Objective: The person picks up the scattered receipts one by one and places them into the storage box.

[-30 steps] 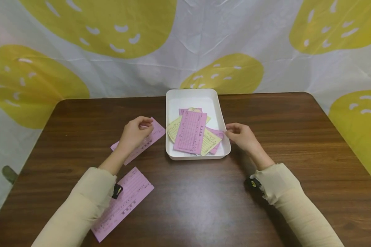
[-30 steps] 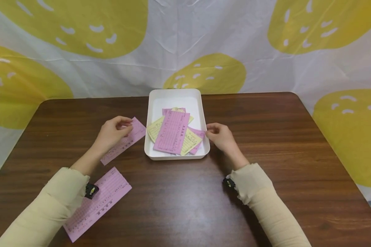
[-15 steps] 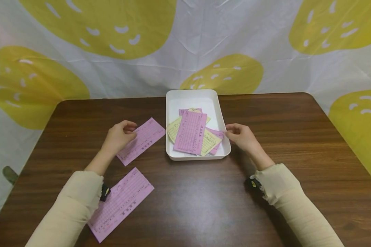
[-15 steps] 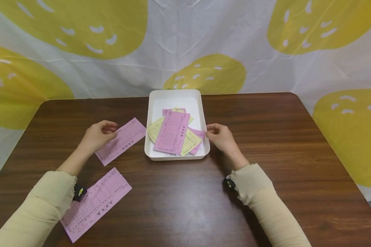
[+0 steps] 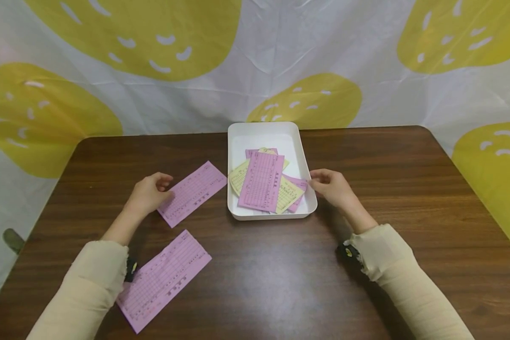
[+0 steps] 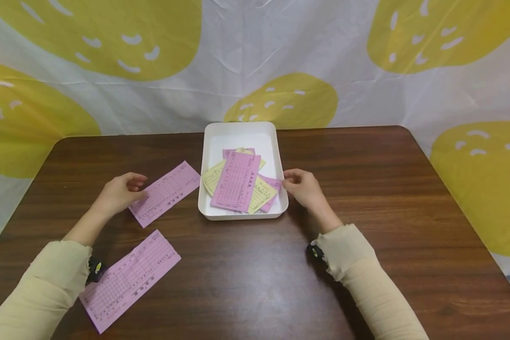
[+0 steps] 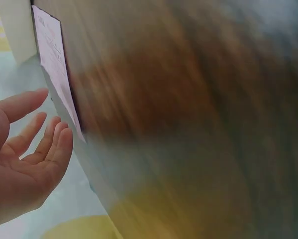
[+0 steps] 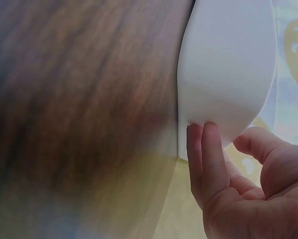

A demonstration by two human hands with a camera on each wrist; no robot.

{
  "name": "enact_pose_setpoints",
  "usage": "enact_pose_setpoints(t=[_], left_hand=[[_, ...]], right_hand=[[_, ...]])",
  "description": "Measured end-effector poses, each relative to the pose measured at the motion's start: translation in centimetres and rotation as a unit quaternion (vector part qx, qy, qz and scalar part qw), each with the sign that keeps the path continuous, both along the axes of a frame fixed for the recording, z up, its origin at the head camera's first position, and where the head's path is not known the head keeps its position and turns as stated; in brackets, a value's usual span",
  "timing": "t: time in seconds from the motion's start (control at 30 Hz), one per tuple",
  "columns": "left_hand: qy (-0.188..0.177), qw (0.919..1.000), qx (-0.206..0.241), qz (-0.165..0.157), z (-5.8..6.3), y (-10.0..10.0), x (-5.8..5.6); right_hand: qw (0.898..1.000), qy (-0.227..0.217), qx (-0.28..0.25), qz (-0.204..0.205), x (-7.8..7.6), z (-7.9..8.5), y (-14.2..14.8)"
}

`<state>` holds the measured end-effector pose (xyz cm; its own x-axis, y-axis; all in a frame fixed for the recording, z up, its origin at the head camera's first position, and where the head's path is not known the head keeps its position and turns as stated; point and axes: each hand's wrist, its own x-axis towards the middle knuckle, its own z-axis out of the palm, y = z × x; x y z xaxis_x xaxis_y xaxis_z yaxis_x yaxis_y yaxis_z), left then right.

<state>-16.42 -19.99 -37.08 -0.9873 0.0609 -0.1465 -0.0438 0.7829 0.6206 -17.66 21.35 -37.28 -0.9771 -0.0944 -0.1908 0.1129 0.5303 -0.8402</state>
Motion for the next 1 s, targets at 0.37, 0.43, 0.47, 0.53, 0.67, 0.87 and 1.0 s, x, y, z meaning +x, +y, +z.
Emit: enact_pose_setpoints(t=[0.37, 0.43, 0.47, 0.53, 0.67, 0.87, 1.0], left_hand=[[-0.03, 0.9994, -0.018, -0.005, -0.31, -0.68, 0.25], [-0.033, 0.9992, -0.021, -0.007, -0.33, -0.68, 0.24], [-0.033, 0.9992, -0.022, -0.008, -0.34, -0.69, 0.24], [-0.03, 0.9992, -0.024, -0.009, -0.37, -0.71, 0.23], [-0.021, 0.9995, -0.022, -0.011, -0.39, -0.71, 0.26], [-0.02, 0.9994, -0.026, -0.007, -0.32, -0.64, 0.16], [-0.024, 0.9991, -0.033, -0.001, -0.31, -0.57, 0.07]], right_hand=[[1.0, 0.0, 0.005, -0.001, -0.05, -0.31, 0.16], [1.0, 0.0, 0.005, -0.002, -0.04, -0.31, 0.16], [1.0, -0.001, 0.003, -0.002, -0.03, -0.29, 0.15], [1.0, -0.004, 0.0, -0.002, -0.01, -0.25, 0.13], [1.0, -0.007, -0.006, -0.001, 0.02, -0.14, 0.08], [1.0, -0.008, -0.012, 0.001, 0.03, -0.04, 0.04], [1.0, -0.008, -0.017, 0.001, -0.01, -0.1, 0.06]])
